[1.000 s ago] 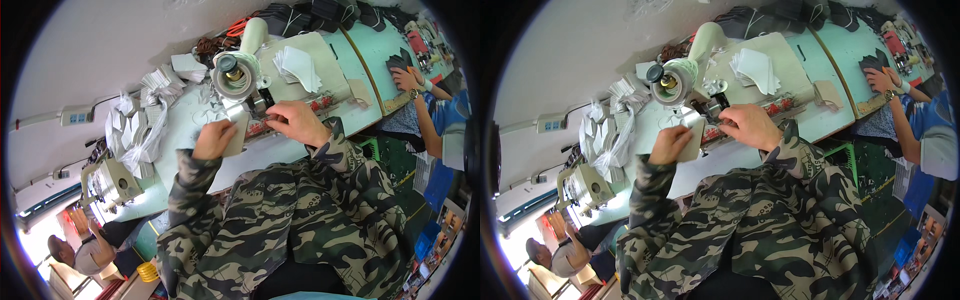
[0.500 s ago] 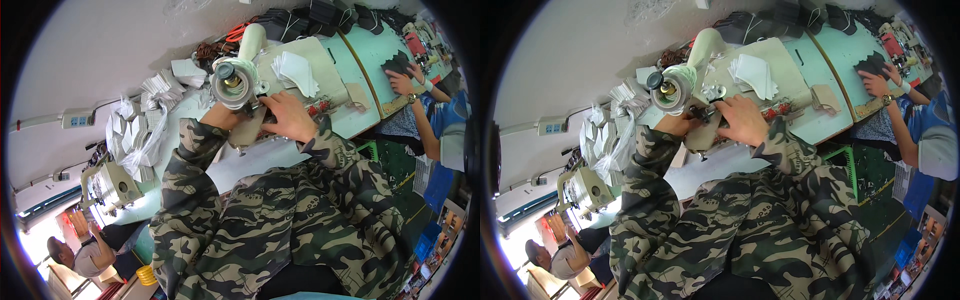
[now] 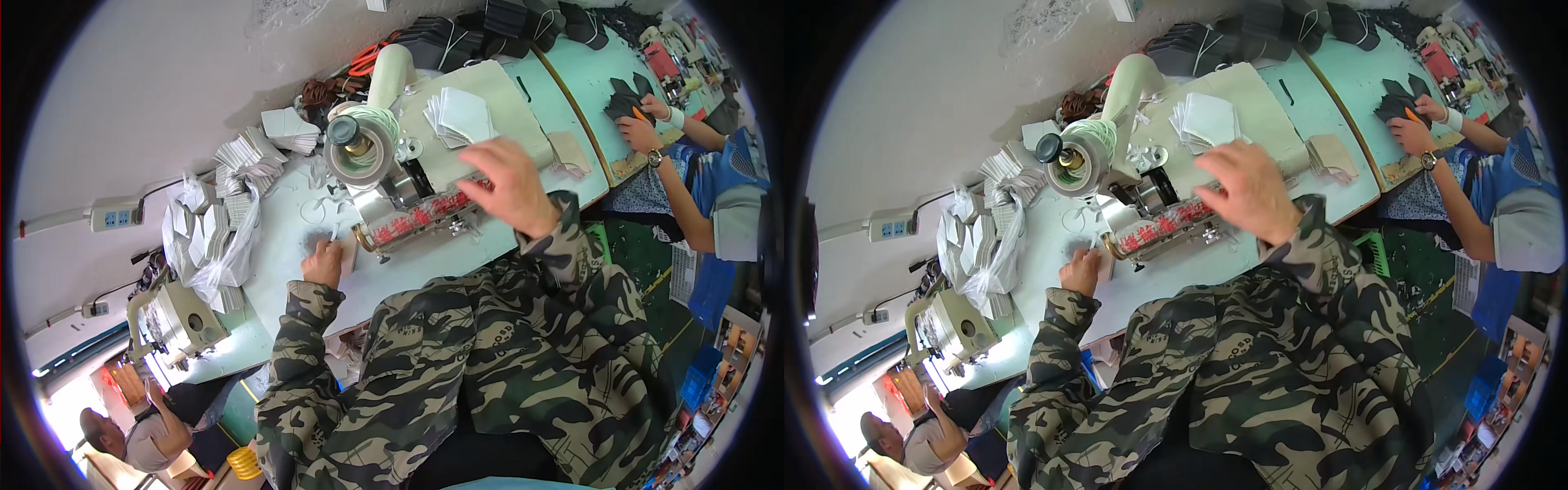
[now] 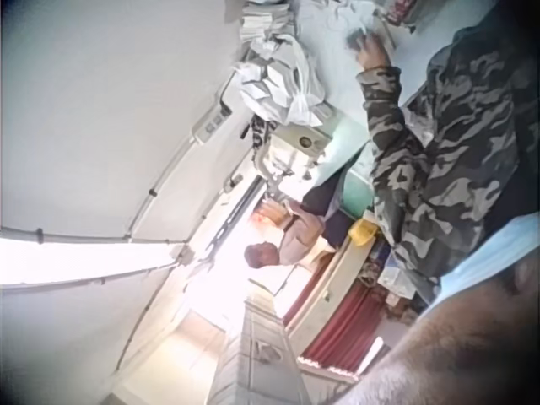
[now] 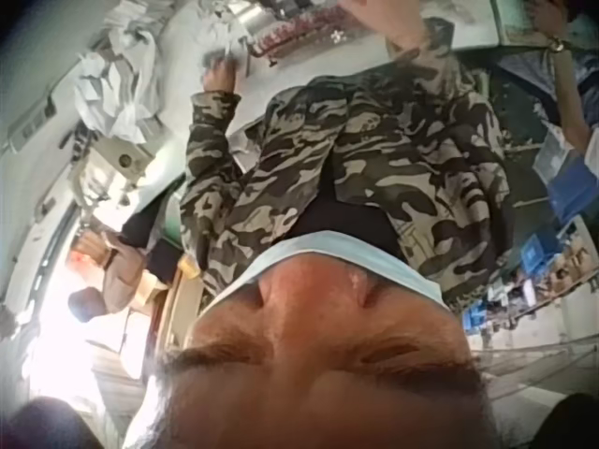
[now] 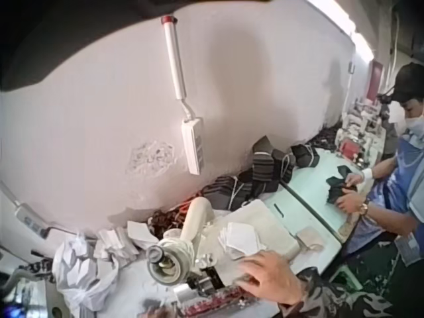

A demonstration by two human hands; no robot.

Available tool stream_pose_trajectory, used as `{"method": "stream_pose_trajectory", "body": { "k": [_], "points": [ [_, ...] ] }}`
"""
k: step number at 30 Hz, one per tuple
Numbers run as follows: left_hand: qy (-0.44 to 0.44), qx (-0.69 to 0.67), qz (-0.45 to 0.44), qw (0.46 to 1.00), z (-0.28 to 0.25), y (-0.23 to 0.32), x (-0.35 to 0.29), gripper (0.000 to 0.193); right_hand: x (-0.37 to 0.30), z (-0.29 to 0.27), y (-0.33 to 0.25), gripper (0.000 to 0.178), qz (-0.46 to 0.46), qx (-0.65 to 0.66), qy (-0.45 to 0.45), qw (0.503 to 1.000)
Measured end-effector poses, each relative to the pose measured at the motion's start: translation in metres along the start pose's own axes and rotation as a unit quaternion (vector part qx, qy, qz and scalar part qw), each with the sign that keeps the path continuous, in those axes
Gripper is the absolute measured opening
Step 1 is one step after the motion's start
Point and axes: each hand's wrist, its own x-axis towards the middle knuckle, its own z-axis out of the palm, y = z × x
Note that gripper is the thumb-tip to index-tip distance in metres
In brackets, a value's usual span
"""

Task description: The person feeds fabric pieces one by one into a machine, then gathers and aligns the finished pieces into a stack by hand.

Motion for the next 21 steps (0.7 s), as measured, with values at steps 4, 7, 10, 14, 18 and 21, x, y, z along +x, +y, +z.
{"method": "stream_pose_trajectory", "body": {
  "k": [4, 7, 10, 14, 18, 21],
  "points": [
    [0.187, 0.037, 0.097, 0.977, -0.011, 0.003, 0.0, 0.007, -0.014, 0.023, -0.021, 0.027, 0.007, 0.127, -0.058, 0.99],
    [0.152, 0.039, 0.121, 0.98, -0.007, -0.003, 0.001, 0.007, -0.02, 0.033, -0.023, 0.024, 0.017, 0.149, -0.09, 0.985],
    [0.175, 0.026, 0.124, 0.976, 0.0, 0.001, -0.009, 0.004, -0.026, 0.037, -0.021, 0.023, 0.051, 0.179, -0.118, 0.975],
    [0.22, 0.055, 0.149, 0.962, -0.01, 0.006, -0.01, 0.005, -0.034, 0.041, -0.019, 0.023, 0.068, 0.198, -0.124, 0.97],
    [-0.198, -0.377, -0.002, 0.905, -0.123, 0.021, -0.002, 0.021, -0.032, 0.047, -0.027, 0.024, 0.131, 0.292, -0.224, 0.921],
    [-0.189, -0.507, 0.08, 0.837, -0.161, 0.073, 0.007, 0.018, -0.022, 0.054, -0.041, 0.023, 0.206, 0.392, -0.29, 0.848]
  ]
}}
